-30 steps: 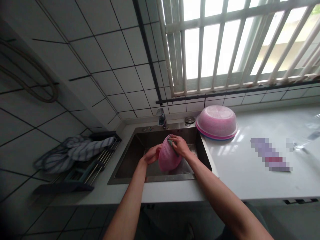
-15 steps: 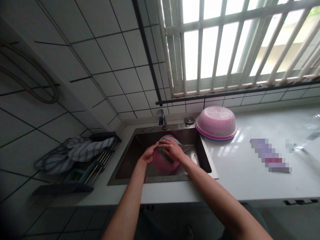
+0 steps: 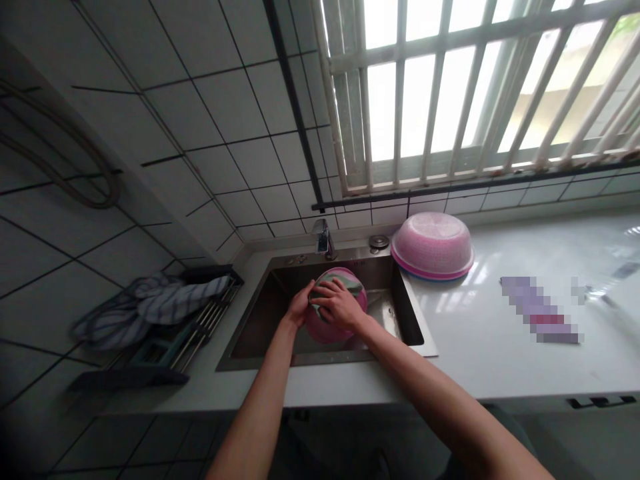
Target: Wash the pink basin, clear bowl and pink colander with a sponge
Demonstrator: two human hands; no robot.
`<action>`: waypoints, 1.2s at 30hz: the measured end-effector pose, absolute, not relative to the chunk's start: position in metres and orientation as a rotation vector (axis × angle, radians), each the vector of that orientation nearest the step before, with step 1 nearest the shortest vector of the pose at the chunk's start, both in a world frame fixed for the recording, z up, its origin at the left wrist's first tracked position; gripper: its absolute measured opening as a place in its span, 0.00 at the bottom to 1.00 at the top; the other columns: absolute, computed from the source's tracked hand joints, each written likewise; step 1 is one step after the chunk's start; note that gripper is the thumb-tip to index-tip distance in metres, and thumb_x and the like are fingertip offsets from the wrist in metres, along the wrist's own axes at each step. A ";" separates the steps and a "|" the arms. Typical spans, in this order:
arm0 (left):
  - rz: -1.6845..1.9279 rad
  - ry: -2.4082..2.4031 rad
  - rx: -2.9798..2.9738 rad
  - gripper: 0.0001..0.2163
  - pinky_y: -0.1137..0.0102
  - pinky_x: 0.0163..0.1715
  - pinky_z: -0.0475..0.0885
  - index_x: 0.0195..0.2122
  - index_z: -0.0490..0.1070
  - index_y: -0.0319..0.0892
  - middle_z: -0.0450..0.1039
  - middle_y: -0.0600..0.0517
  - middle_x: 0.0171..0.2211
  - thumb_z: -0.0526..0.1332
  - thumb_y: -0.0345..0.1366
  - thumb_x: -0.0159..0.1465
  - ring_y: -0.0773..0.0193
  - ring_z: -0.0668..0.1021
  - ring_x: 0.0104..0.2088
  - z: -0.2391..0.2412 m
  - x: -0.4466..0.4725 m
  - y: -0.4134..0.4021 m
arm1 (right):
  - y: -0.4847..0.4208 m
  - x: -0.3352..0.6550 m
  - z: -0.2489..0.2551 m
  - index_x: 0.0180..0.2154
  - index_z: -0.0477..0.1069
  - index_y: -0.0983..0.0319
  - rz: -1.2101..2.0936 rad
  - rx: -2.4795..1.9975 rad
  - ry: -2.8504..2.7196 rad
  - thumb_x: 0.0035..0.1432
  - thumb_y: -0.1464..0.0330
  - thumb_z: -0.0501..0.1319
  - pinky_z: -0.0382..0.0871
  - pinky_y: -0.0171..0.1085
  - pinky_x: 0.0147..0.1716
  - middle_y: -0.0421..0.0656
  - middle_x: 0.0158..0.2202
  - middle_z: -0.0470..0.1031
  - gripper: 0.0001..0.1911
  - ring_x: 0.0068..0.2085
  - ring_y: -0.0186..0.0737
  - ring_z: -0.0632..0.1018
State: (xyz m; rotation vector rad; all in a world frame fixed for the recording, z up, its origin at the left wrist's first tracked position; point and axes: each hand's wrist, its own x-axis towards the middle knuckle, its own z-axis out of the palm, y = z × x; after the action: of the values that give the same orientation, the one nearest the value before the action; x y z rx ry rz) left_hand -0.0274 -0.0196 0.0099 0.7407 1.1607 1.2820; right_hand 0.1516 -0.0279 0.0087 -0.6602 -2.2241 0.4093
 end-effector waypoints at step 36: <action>1.256 1.381 1.162 0.39 0.67 0.36 0.68 0.35 0.81 0.37 0.81 0.45 0.34 0.62 0.75 0.52 0.57 0.78 0.36 0.014 -0.028 -0.022 | -0.024 0.157 0.007 0.56 0.80 0.50 0.415 -0.784 -2.004 0.63 0.72 0.60 0.50 0.57 0.73 0.40 0.65 0.74 0.23 0.69 0.49 0.67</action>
State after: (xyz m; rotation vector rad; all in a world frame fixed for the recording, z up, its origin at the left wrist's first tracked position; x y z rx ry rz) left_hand -0.0279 -0.0217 0.0142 1.1617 1.3811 1.2555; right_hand 0.1569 -0.0240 0.0068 -0.7844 -2.0042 0.4148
